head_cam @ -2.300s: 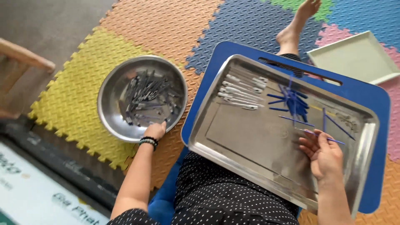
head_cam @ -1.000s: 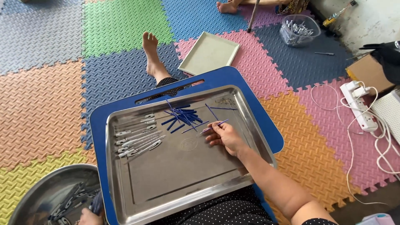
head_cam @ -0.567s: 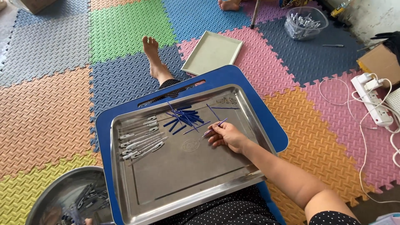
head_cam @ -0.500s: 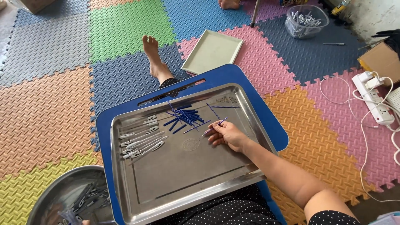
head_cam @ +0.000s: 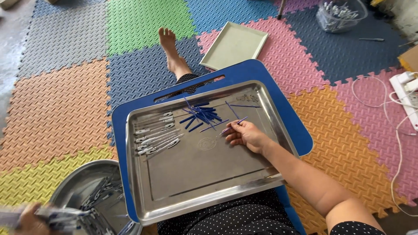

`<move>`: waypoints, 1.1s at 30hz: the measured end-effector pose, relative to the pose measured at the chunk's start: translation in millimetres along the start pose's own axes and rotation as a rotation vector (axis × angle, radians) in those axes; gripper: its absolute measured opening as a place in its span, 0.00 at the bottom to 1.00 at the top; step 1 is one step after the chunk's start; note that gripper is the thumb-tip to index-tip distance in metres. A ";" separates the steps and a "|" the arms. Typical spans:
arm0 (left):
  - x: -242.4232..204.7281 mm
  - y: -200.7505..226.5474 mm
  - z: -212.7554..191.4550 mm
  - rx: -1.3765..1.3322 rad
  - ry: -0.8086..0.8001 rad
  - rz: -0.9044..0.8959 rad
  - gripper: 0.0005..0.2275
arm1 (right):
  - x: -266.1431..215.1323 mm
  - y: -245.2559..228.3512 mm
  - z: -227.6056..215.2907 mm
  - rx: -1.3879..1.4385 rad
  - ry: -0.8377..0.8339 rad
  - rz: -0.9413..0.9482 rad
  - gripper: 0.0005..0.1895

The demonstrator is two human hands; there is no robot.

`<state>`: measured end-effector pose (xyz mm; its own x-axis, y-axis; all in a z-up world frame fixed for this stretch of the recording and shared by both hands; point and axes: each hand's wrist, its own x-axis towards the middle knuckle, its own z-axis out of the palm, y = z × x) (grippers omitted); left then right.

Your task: Assembling ballpoint pens by inserting ink refills into plastic barrels on a tray.

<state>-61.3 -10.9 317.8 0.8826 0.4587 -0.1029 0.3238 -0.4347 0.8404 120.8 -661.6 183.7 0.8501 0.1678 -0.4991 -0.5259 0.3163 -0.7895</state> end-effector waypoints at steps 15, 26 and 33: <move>-66.4 109.1 425.7 0.941 -0.596 0.858 0.23 | -10.0 -17.3 -30.5 0.093 0.051 -0.057 0.12; -73.9 158.9 340.3 0.487 -0.761 0.717 0.51 | -35.5 -25.4 -20.4 -0.016 0.089 -0.149 0.13; -38.7 85.5 331.8 0.623 -0.438 0.611 0.12 | -33.0 -25.3 -13.2 -0.077 0.112 -0.216 0.16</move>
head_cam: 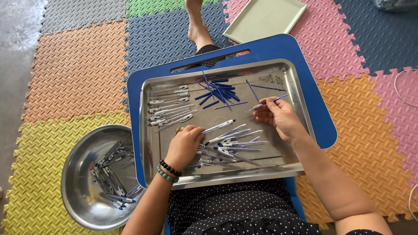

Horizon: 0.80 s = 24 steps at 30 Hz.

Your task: Assembling ballpoint pens by inserting ink refills into plastic barrels on a tray.

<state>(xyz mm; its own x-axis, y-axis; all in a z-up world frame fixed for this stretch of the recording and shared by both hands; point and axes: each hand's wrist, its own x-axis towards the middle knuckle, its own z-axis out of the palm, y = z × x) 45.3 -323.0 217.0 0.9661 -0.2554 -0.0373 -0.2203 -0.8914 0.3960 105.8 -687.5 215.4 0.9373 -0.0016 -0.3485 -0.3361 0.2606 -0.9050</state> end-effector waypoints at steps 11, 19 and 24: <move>58.8 26.6 52.3 0.242 0.196 0.250 0.10 | 41.7 -45.4 -25.7 -0.674 0.295 -0.453 0.17; 49.8 28.8 34.2 0.019 0.013 0.157 0.08 | 103.2 0.8 -38.9 -1.525 0.242 -0.698 0.09; 36.2 43.5 -5.1 -0.217 0.000 0.071 0.16 | 94.9 -19.6 -24.0 -1.257 0.145 -0.787 0.09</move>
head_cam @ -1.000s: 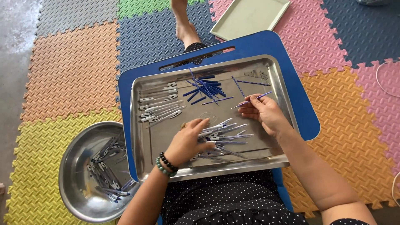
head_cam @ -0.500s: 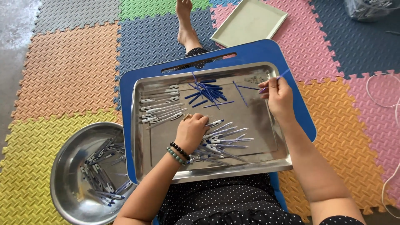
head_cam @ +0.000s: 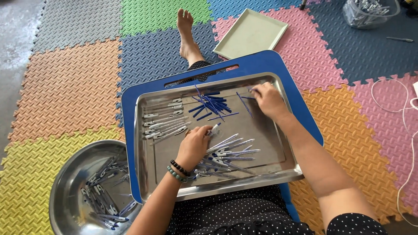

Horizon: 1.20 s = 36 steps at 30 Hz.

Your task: Assembling ballpoint pens by inserting ink refills into plastic barrels on a tray.

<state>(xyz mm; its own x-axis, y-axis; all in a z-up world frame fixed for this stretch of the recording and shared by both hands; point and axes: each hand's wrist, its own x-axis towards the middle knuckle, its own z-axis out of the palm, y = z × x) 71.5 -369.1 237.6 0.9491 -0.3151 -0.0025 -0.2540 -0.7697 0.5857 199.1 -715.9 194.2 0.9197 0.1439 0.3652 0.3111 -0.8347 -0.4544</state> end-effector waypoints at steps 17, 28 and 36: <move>-2.0 -7.3 9.4 -0.623 0.061 -0.227 0.18 | -39.3 23.7 -37.9 -0.626 -0.347 0.103 0.10; -0.2 -27.8 25.9 -0.640 0.073 -0.271 0.19 | -1.9 -56.4 -47.8 -0.187 -0.064 0.177 0.12; 6.2 -53.6 46.7 -0.881 0.166 -0.224 0.21 | -31.2 -119.1 -7.4 1.135 -0.302 0.432 0.13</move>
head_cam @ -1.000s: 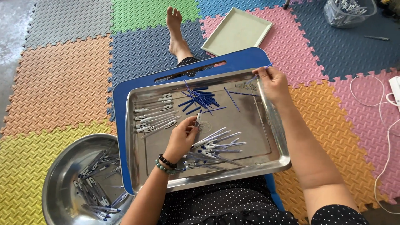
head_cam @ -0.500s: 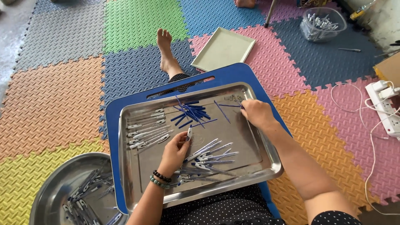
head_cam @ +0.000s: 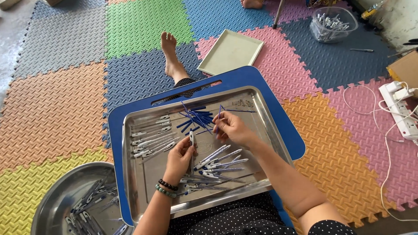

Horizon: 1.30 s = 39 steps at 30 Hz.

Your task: Assembling ballpoint pens by inserting ink refills into plastic barrels on a tray.

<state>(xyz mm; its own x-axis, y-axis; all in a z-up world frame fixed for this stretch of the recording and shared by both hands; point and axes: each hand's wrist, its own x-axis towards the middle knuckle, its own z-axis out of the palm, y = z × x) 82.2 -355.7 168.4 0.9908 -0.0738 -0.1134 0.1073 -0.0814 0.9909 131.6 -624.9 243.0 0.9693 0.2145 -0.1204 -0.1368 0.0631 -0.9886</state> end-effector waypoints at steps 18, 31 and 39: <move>-7.5 -9.3 5.2 -0.068 -0.040 0.016 0.24 | -9.5 49.2 13.2 0.229 0.037 0.105 0.13; -7.3 19.7 2.0 -0.463 -0.055 -0.082 0.22 | -13.2 39.5 19.0 0.250 0.026 -0.009 0.11; -4.9 -11.7 10.5 -0.651 -0.117 -0.135 0.24 | -25.9 32.5 34.5 0.121 0.111 -0.166 0.08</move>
<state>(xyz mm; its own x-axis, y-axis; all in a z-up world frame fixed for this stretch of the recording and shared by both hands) 75.2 -364.8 156.6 0.9537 -0.2154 -0.2100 0.2937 0.5155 0.8050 95.0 -594.8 217.1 0.9961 0.0836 0.0270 0.0092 0.2064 -0.9784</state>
